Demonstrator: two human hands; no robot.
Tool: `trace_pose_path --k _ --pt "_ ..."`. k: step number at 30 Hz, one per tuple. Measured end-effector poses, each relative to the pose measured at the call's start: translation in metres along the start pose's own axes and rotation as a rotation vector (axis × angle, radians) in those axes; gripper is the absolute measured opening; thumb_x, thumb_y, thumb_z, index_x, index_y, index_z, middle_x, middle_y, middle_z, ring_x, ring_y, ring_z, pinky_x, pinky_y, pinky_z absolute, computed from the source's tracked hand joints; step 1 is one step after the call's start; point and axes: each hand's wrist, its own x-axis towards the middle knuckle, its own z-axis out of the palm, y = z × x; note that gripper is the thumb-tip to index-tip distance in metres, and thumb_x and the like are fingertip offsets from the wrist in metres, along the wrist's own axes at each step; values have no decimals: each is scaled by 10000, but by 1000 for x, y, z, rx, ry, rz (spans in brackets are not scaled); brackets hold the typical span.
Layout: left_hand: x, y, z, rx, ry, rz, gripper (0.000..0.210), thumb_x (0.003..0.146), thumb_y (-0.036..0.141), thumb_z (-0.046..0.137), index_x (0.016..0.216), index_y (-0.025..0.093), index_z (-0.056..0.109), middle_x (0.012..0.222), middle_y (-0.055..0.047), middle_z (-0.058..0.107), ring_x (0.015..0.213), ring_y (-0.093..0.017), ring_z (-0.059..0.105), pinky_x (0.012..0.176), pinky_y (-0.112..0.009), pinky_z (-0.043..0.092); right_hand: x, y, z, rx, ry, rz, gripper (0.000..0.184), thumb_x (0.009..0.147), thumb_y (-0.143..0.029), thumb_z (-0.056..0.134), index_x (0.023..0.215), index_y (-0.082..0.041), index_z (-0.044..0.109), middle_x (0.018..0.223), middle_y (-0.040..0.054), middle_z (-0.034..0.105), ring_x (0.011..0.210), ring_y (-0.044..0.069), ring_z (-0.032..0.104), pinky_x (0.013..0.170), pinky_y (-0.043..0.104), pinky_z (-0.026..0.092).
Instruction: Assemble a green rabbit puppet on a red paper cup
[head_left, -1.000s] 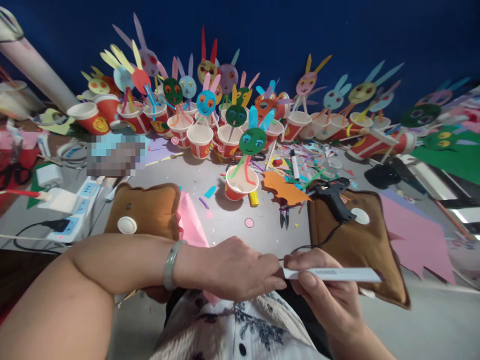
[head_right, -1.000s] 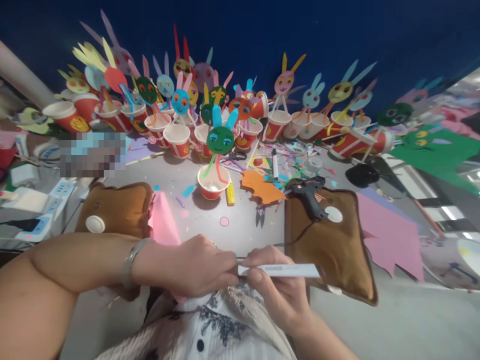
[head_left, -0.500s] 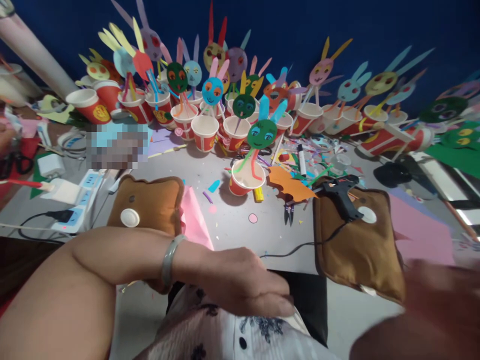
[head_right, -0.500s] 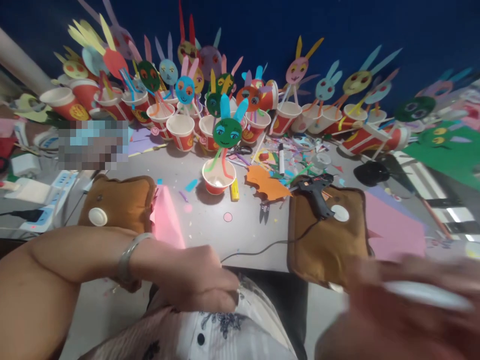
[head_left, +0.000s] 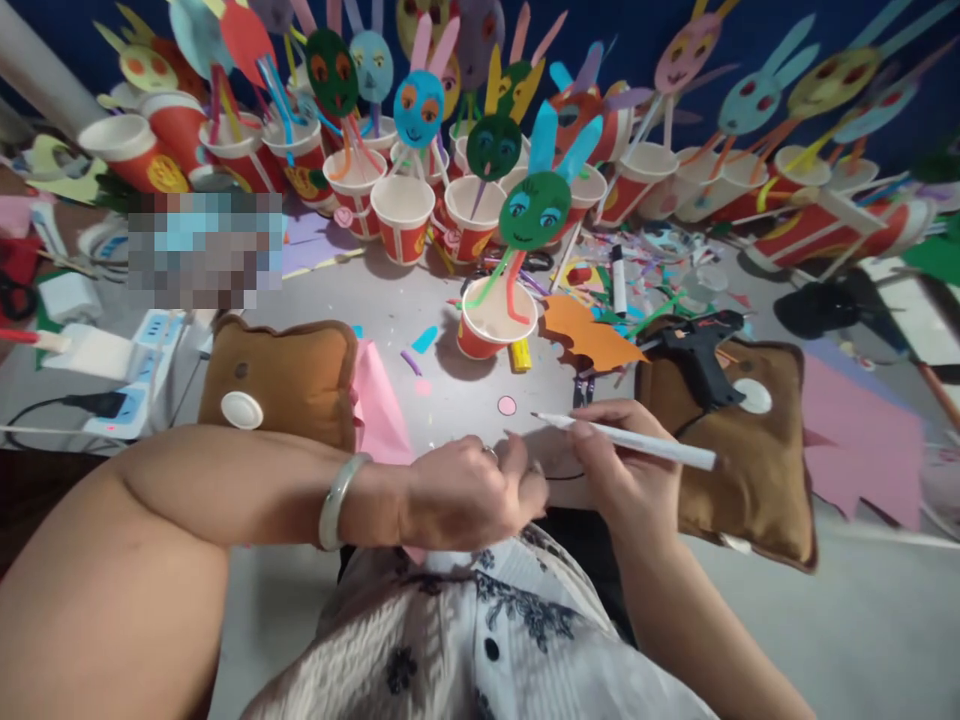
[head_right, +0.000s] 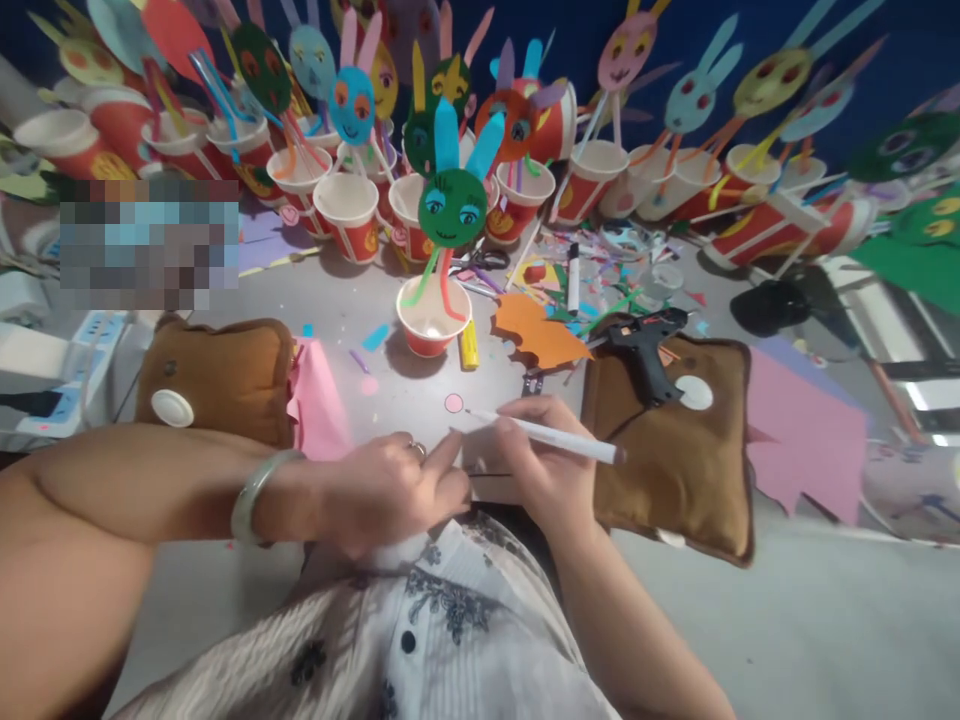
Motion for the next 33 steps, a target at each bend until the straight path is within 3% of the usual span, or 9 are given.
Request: trace_pose_path --k 3,10,27,33 --pt "-1 -1 -1 -6 -126 -40 238 939 199 402 1024 68 581 1064 -296 688 567 -187 646 464 -289 458 2 5 8 -124 73 -72 134 861 -352 680 836 -221 678 732 16 684 604 164 615 554 292 486" --pt "-4 -1 17 24 -172 -125 345 956 156 297 1168 32 539 1350 -389 537 586 -195 676 465 -299 453 3 24 17 -116 9 -21 153 871 -361 689 910 -214 666 773 30 725 643 187 678 583 309 524" --pt "-1 -6 12 63 -242 -123 445 964 132 268 1306 1 521 1381 -373 519 759 -255 729 476 -293 475 8 13 20 -265 -21 -193 115 852 -336 637 821 -237 585 700 9 697 567 160 625 525 278 489" --pt "-4 -5 16 41 -197 -112 435 947 115 272 1264 -2 547 1368 -388 523 671 -240 713 451 -296 462 10 13 22 -220 -60 -218 96 861 -303 638 842 -234 576 759 18 708 589 155 632 532 276 485"
